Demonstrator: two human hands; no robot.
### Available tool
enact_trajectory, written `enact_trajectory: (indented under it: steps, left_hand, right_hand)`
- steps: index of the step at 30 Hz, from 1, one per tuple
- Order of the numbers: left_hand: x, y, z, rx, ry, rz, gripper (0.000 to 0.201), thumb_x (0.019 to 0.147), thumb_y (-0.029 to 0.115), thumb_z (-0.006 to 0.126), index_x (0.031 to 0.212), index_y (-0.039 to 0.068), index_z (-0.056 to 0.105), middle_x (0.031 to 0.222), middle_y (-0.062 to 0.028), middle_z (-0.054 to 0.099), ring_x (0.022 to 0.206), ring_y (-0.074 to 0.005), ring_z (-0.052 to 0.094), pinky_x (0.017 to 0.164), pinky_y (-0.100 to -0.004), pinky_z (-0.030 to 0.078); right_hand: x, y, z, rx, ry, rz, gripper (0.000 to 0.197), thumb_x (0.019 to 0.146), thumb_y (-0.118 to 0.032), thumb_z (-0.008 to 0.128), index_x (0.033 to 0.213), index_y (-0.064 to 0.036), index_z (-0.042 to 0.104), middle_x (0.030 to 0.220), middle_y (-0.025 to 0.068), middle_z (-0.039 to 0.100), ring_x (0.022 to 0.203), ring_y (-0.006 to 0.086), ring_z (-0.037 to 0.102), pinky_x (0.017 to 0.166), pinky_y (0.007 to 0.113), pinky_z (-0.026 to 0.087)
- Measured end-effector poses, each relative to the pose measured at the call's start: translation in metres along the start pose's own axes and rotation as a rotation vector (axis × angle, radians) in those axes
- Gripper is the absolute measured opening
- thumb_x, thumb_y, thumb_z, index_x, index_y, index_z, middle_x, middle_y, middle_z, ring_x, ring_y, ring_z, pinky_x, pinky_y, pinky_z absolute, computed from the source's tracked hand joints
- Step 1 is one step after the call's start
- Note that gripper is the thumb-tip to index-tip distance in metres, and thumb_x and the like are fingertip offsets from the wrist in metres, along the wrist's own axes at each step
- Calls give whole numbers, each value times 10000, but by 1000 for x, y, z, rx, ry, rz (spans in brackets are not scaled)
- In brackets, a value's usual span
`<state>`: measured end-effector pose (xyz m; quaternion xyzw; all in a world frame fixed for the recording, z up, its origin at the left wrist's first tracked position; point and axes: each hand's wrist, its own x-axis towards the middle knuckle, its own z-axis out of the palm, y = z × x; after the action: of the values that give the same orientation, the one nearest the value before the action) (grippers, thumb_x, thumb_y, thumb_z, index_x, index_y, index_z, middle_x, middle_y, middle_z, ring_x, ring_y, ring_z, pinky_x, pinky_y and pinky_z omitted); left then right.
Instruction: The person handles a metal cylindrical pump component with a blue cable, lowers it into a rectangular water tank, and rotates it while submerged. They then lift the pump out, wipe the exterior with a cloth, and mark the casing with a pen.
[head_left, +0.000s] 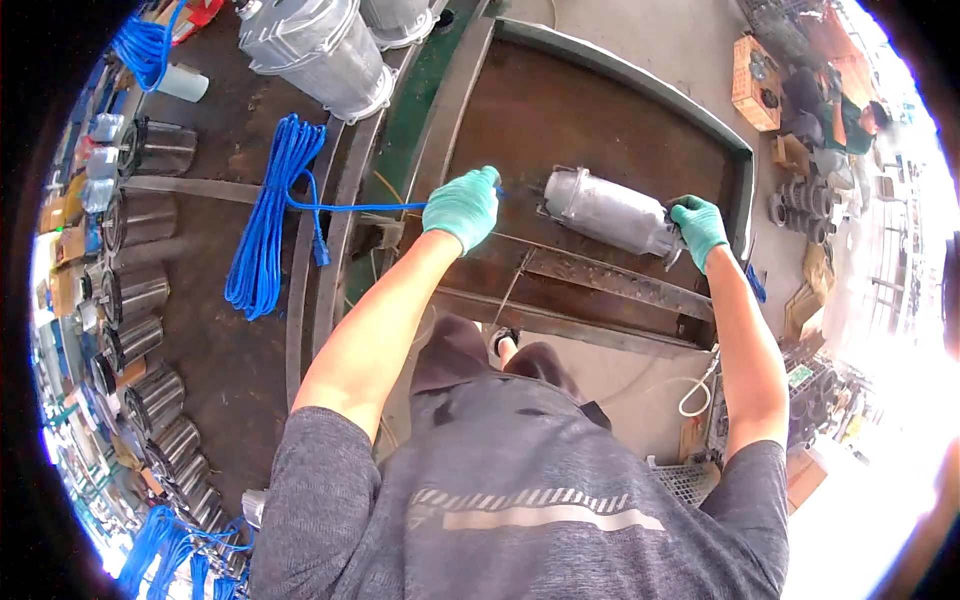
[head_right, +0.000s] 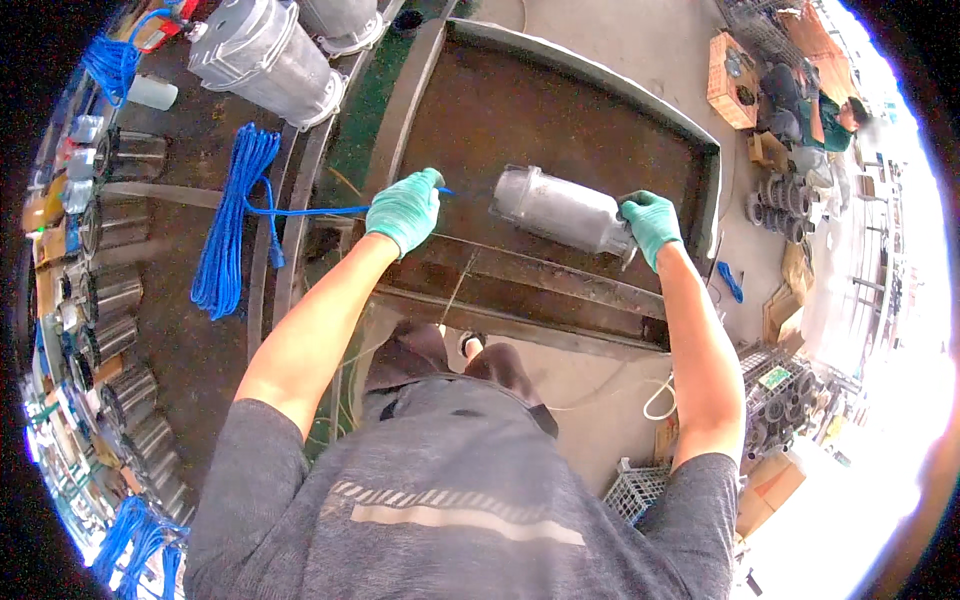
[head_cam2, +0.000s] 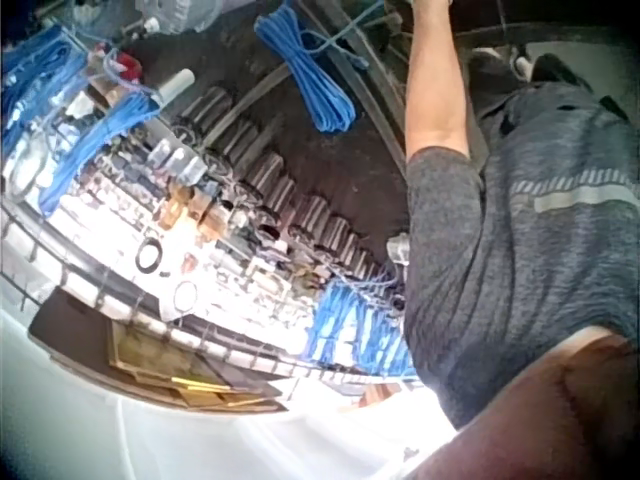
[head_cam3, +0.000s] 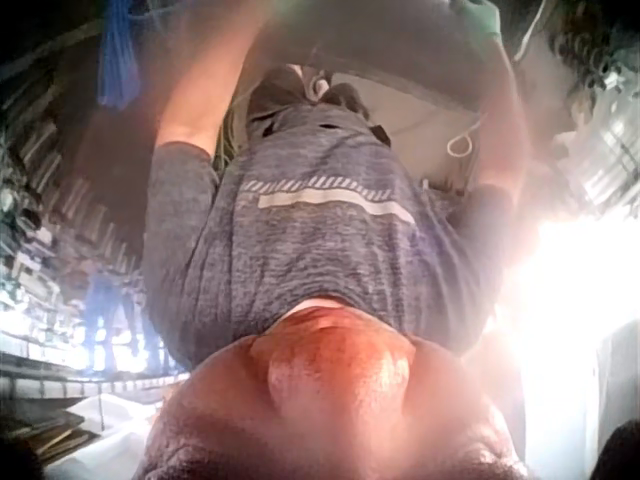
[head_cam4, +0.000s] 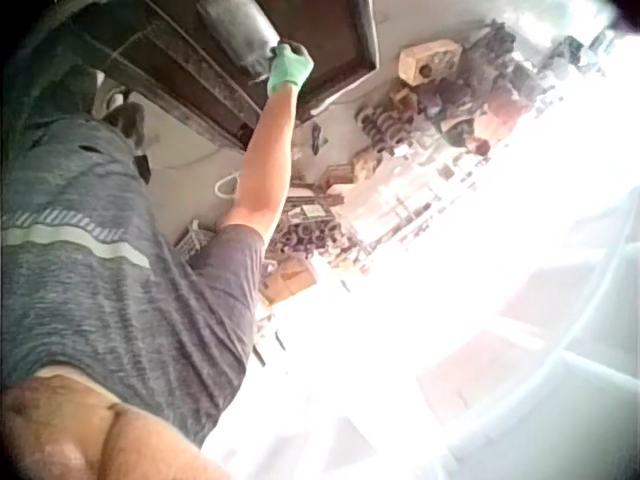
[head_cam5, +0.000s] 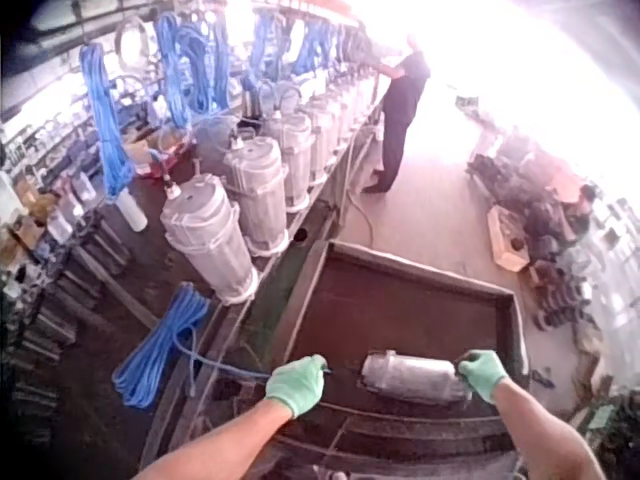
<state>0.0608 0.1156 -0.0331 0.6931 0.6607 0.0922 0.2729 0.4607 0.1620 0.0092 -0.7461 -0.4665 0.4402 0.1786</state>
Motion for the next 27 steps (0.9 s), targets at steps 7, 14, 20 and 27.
enact_trajectory:
  steps: [7, 14, 20, 27]
  left_hand:
    - [6, 18, -6, 75, -45, -200, 249, 1006, 258, 510, 1208, 160, 617, 1153, -152, 716, 1052, -397, 676, 915, -519, 530]
    - [8, 23, -2, 140, -17, -263, 271, 974, 283, 509, 1176, 154, 635, 1069, -182, 730, 996, -419, 687, 881, -536, 535]
    - [7, 32, -2, 201, -2, -309, 253, 945, 270, 526, 1094, 97, 636, 1008, -196, 732, 966, -417, 698, 844, -541, 547]
    - [14, 34, 1, 270, -68, -374, 330, 968, 322, 509, 1217, 165, 657, 1076, -208, 733, 1011, -412, 697, 902, -522, 541]
  right_hand:
    - [32, 45, 23, -215, 47, -88, 223, 906, -56, 622, 1119, -39, 683, 879, 122, 726, 700, 183, 644, 675, 328, 529]
    - [38, 61, 42, -839, 137, -406, 325, 889, -99, 688, 1193, -32, 593, 1113, 243, 659, 1075, 408, 659, 862, 448, 553]
    - [50, 84, 41, -1296, -2, -523, 215, 902, -26, 655, 1107, -65, 607, 1136, 174, 649, 1079, 356, 643, 894, 391, 535]
    - [51, 96, 39, -1092, 70, -449, 227, 890, 68, 596, 1022, -118, 595, 1001, 117, 616, 981, 278, 632, 852, 356, 511]
